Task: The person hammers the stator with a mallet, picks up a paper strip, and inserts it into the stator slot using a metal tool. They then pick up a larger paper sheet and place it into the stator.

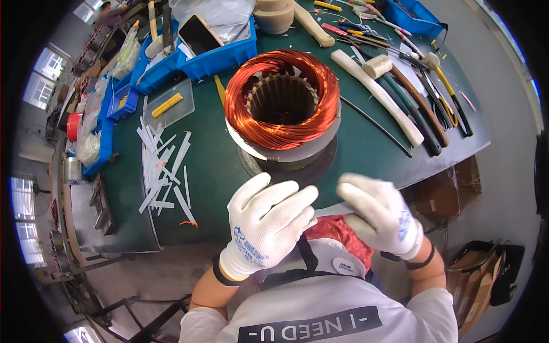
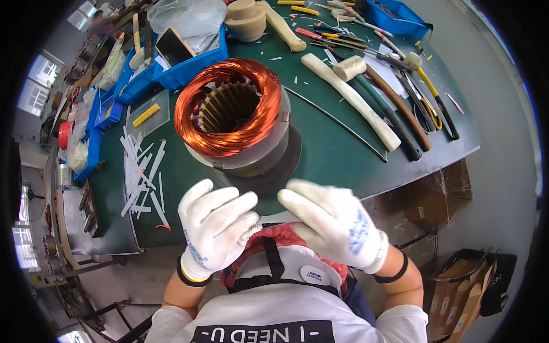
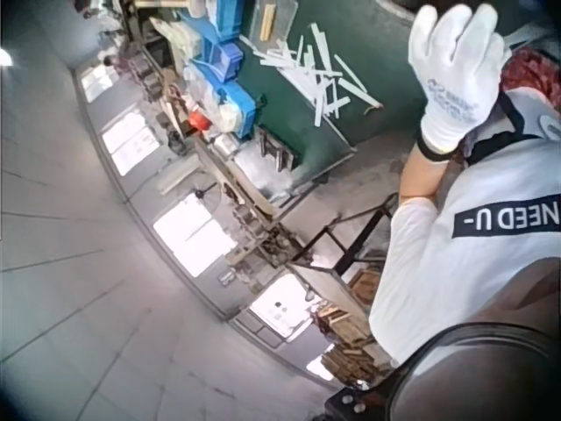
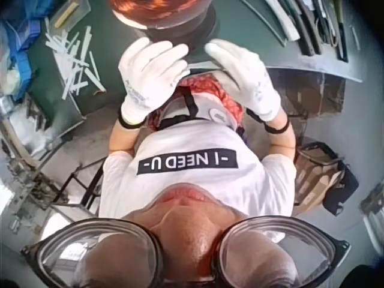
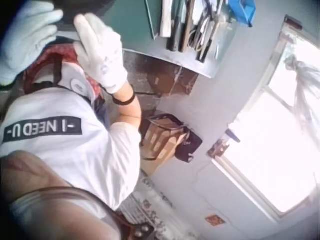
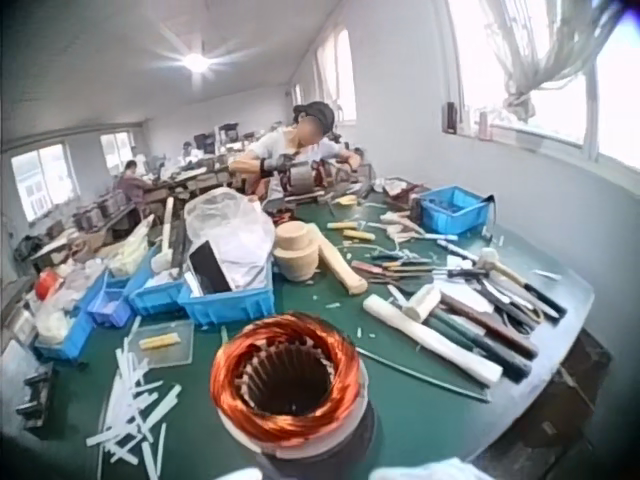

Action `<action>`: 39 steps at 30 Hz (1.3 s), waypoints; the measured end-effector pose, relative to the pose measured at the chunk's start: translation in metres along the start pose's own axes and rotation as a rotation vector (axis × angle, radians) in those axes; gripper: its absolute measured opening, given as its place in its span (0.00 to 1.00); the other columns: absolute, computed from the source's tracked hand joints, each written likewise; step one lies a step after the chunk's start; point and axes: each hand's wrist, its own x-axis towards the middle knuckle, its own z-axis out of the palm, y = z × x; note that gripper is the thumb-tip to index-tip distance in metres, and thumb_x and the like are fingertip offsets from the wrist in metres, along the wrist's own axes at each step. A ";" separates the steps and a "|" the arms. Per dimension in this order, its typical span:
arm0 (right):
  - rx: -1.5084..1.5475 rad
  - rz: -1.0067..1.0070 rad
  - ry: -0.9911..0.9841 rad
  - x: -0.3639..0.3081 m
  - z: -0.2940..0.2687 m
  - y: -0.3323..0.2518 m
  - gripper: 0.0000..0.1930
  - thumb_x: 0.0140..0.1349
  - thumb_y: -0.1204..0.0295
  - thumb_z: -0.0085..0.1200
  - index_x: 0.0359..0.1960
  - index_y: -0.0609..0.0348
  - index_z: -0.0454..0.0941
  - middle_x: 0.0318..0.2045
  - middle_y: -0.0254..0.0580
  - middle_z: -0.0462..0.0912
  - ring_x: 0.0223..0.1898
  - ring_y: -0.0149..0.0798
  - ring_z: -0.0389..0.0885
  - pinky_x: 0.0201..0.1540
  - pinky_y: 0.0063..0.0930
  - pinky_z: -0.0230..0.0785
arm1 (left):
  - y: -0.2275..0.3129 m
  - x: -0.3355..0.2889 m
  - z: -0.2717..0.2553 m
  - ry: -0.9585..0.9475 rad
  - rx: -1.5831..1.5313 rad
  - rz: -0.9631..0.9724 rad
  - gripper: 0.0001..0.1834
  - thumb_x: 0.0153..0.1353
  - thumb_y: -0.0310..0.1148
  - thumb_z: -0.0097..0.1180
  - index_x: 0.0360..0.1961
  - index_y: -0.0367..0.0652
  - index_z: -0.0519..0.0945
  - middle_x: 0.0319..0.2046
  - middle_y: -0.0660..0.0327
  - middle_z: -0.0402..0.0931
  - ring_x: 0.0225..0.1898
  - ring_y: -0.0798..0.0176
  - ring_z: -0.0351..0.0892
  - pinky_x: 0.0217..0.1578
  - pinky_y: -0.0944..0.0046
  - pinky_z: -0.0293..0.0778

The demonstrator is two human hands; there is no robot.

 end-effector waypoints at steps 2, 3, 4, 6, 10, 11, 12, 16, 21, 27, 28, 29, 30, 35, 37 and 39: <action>0.008 0.039 0.014 -0.022 0.023 0.004 0.21 0.46 0.78 0.59 0.45 0.64 0.77 0.29 0.50 0.81 0.25 0.51 0.80 0.26 0.39 0.72 | 0.005 -0.004 0.007 0.024 0.003 -0.007 0.09 0.46 0.32 0.67 0.30 0.48 0.83 0.43 0.63 0.82 0.40 0.58 0.78 0.42 0.53 0.73; 0.034 0.046 0.074 -0.035 0.031 0.006 0.18 0.47 0.79 0.57 0.44 0.64 0.78 0.24 0.46 0.81 0.22 0.49 0.79 0.23 0.39 0.71 | 0.009 -0.003 0.010 0.021 -0.025 0.025 0.09 0.46 0.32 0.67 0.30 0.48 0.83 0.43 0.63 0.82 0.40 0.58 0.78 0.42 0.53 0.73; 0.012 0.121 0.038 -0.042 0.030 0.002 0.19 0.46 0.79 0.58 0.44 0.63 0.79 0.21 0.45 0.79 0.21 0.48 0.78 0.22 0.40 0.69 | 0.010 -0.002 0.014 0.012 -0.032 0.038 0.09 0.46 0.32 0.67 0.31 0.49 0.83 0.43 0.64 0.82 0.40 0.59 0.78 0.42 0.53 0.73; -0.067 0.159 0.133 -0.058 0.040 0.008 0.19 0.46 0.78 0.57 0.44 0.63 0.79 0.20 0.44 0.78 0.20 0.48 0.77 0.21 0.40 0.68 | 0.011 0.004 0.019 -0.022 -0.036 0.058 0.08 0.47 0.36 0.67 0.29 0.50 0.81 0.42 0.65 0.81 0.41 0.60 0.78 0.44 0.52 0.73; -0.375 0.263 0.281 -0.097 0.006 0.033 0.09 0.49 0.77 0.56 0.34 0.56 0.80 0.16 0.40 0.74 0.15 0.44 0.75 0.19 0.38 0.66 | -0.022 0.014 -0.006 0.094 0.257 -0.151 0.39 0.59 0.66 0.53 0.57 0.42 0.74 0.61 0.44 0.66 0.62 0.35 0.63 0.61 0.39 0.59; -0.601 0.247 0.498 -0.110 -0.010 0.042 0.05 0.51 0.77 0.52 0.29 0.55 0.79 0.15 0.42 0.74 0.16 0.45 0.76 0.19 0.39 0.67 | -0.038 0.024 -0.005 0.194 0.197 -0.120 0.45 0.60 0.66 0.51 0.63 0.36 0.68 0.64 0.43 0.64 0.64 0.36 0.62 0.63 0.40 0.57; -0.831 0.480 0.381 -0.121 -0.041 0.046 0.04 0.50 0.77 0.50 0.25 0.53 0.77 0.15 0.44 0.74 0.16 0.48 0.75 0.19 0.41 0.68 | -0.044 0.040 -0.019 0.026 0.171 -0.110 0.43 0.63 0.64 0.49 0.62 0.35 0.69 0.63 0.45 0.65 0.65 0.38 0.62 0.64 0.41 0.56; -1.195 0.699 0.992 -0.223 -0.158 0.109 0.14 0.67 0.69 0.51 0.48 0.65 0.78 0.39 0.53 0.82 0.44 0.52 0.82 0.43 0.41 0.75 | -0.070 0.056 -0.005 -0.025 0.269 0.075 0.27 0.60 0.54 0.58 0.48 0.42 0.76 0.44 0.54 0.72 0.56 0.45 0.69 0.64 0.39 0.57; -1.211 1.079 0.604 -0.261 -0.167 0.148 0.23 0.63 0.69 0.54 0.59 0.67 0.71 0.55 0.59 0.75 0.60 0.56 0.72 0.59 0.41 0.67 | -0.055 0.058 0.005 0.136 0.268 0.037 0.22 0.54 0.50 0.63 0.41 0.45 0.76 0.33 0.55 0.68 0.41 0.48 0.70 0.59 0.38 0.61; -0.766 0.450 0.350 -0.100 -0.073 0.108 0.19 0.56 0.71 0.58 0.50 0.61 0.78 0.48 0.54 0.80 0.50 0.54 0.77 0.56 0.43 0.69 | -0.027 0.060 0.024 0.193 0.353 -0.154 0.20 0.55 0.42 0.64 0.45 0.44 0.77 0.35 0.56 0.69 0.43 0.51 0.70 0.62 0.38 0.57; -0.753 0.438 0.304 -0.082 -0.067 0.108 0.21 0.55 0.71 0.59 0.52 0.61 0.77 0.49 0.54 0.79 0.51 0.54 0.77 0.57 0.43 0.68 | -0.024 0.062 0.022 0.225 0.366 -0.133 0.21 0.55 0.42 0.64 0.47 0.43 0.78 0.32 0.56 0.70 0.40 0.51 0.71 0.60 0.41 0.61; -0.745 0.438 0.258 -0.072 -0.061 0.112 0.23 0.54 0.70 0.59 0.53 0.61 0.77 0.51 0.55 0.78 0.52 0.54 0.76 0.58 0.44 0.67 | -0.022 0.064 0.020 0.232 0.354 -0.113 0.21 0.55 0.42 0.64 0.47 0.43 0.78 0.32 0.56 0.70 0.40 0.51 0.71 0.60 0.41 0.61; -0.720 0.435 0.171 -0.062 -0.054 0.116 0.24 0.52 0.66 0.61 0.53 0.58 0.77 0.52 0.54 0.77 0.53 0.56 0.74 0.57 0.46 0.66 | -0.023 0.063 0.010 0.176 0.317 -0.096 0.22 0.55 0.42 0.64 0.48 0.42 0.79 0.32 0.56 0.72 0.39 0.50 0.72 0.59 0.43 0.63; -0.579 0.260 0.287 -0.028 -0.066 0.078 0.25 0.50 0.69 0.63 0.54 0.56 0.77 0.57 0.54 0.73 0.59 0.57 0.70 0.60 0.45 0.64 | -0.065 0.062 -0.006 0.129 0.237 0.027 0.20 0.55 0.50 0.63 0.34 0.42 0.81 0.27 0.57 0.74 0.36 0.50 0.76 0.54 0.43 0.68; -0.526 0.112 0.647 -0.019 -0.088 -0.008 0.21 0.51 0.77 0.60 0.50 0.63 0.79 0.52 0.48 0.79 0.56 0.45 0.76 0.62 0.35 0.65 | -0.066 0.060 -0.002 0.137 0.190 0.000 0.23 0.56 0.56 0.61 0.29 0.44 0.79 0.26 0.56 0.71 0.35 0.48 0.74 0.56 0.39 0.66; -0.255 0.478 1.208 -0.073 -0.081 -0.038 0.22 0.54 0.77 0.57 0.53 0.66 0.76 0.50 0.47 0.80 0.54 0.42 0.77 0.60 0.34 0.66 | -0.058 0.070 0.003 0.195 0.182 0.044 0.24 0.56 0.57 0.60 0.28 0.45 0.78 0.25 0.57 0.70 0.34 0.49 0.73 0.56 0.39 0.66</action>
